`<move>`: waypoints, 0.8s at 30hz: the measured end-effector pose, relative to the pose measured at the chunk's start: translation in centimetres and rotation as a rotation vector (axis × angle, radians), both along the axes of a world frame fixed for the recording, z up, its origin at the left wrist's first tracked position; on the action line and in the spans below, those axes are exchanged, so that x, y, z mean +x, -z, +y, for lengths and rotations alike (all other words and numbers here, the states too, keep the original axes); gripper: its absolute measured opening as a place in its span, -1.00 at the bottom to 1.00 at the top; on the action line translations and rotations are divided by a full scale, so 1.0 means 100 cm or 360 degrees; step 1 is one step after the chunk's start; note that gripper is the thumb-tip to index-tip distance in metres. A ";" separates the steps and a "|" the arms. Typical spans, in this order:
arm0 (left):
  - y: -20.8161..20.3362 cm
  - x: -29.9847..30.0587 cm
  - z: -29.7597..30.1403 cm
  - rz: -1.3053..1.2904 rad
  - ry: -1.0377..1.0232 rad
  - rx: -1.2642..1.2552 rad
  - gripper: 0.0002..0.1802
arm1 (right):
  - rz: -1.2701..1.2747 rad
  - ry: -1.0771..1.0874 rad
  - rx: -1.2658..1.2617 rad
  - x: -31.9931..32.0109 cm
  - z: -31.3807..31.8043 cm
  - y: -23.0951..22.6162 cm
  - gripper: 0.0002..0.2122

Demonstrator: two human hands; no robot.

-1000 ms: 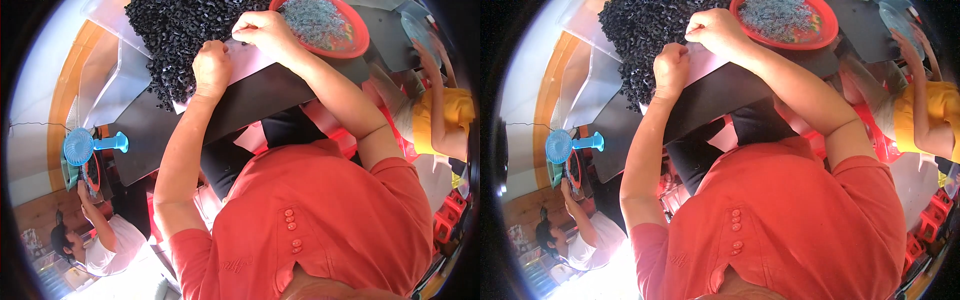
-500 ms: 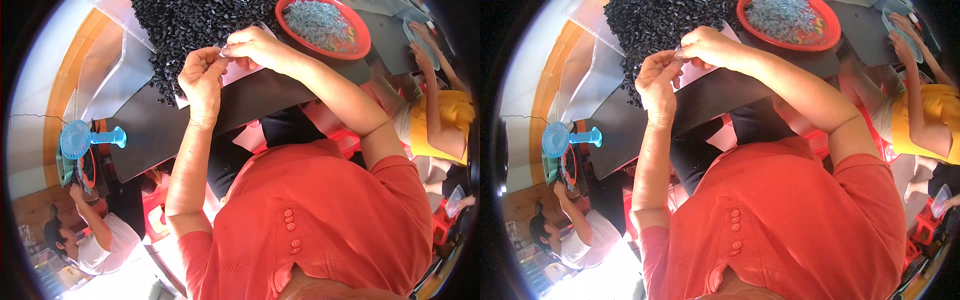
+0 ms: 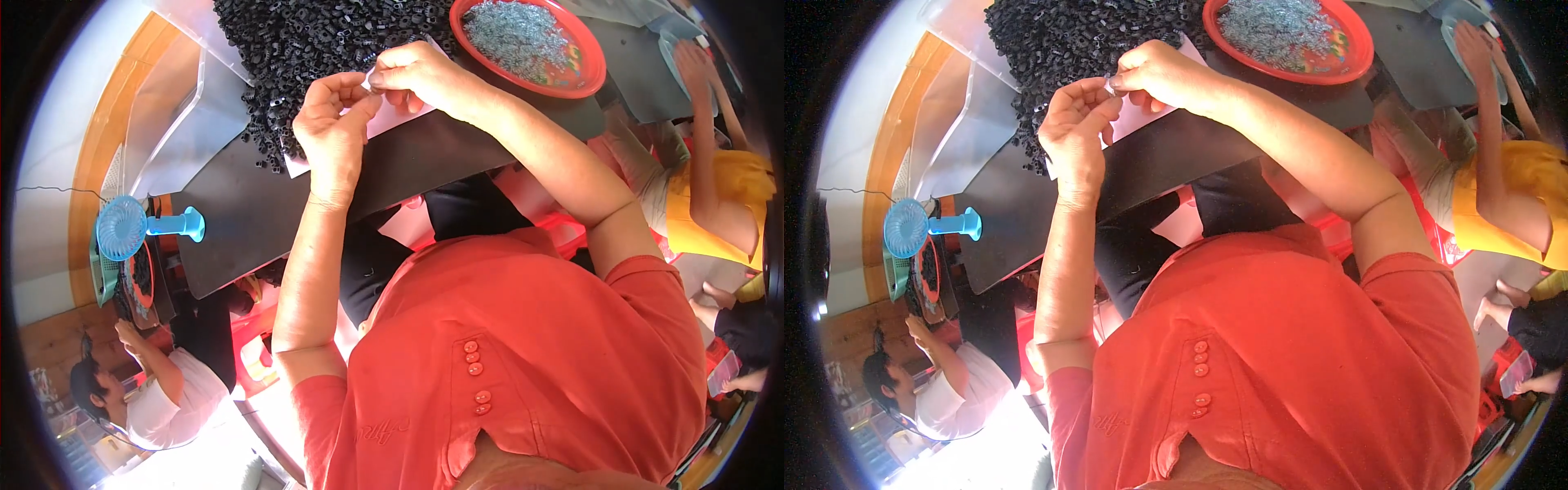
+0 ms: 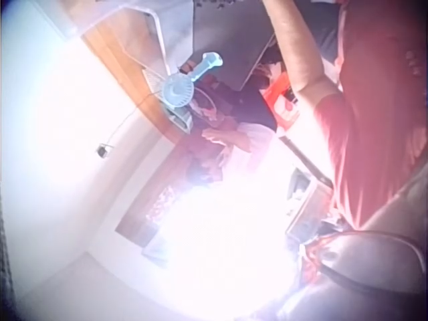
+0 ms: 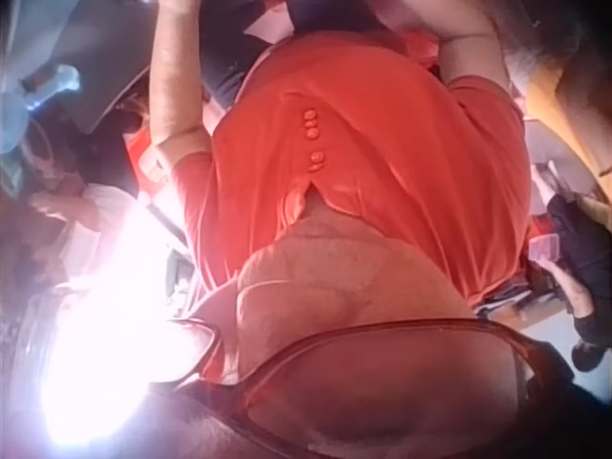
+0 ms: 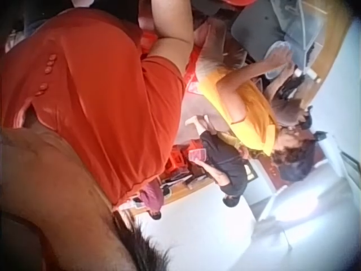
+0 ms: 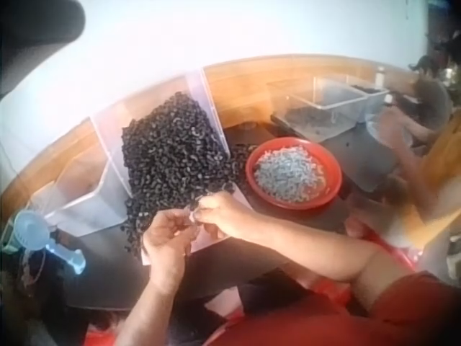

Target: The recorder is inserting small silver studs into black plastic assembly components while seated at a workbench.

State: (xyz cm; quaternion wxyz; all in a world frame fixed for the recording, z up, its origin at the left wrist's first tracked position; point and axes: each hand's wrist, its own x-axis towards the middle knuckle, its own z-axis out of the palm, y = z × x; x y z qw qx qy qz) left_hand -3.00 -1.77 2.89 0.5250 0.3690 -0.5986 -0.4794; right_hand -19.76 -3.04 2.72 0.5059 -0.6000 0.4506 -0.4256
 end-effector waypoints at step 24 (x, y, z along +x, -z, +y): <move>0.011 0.000 -0.002 0.0413 -0.0005 0.0273 -0.76 | -0.0092 -0.0058 -0.0140 0.001 0.003 0.003 -0.94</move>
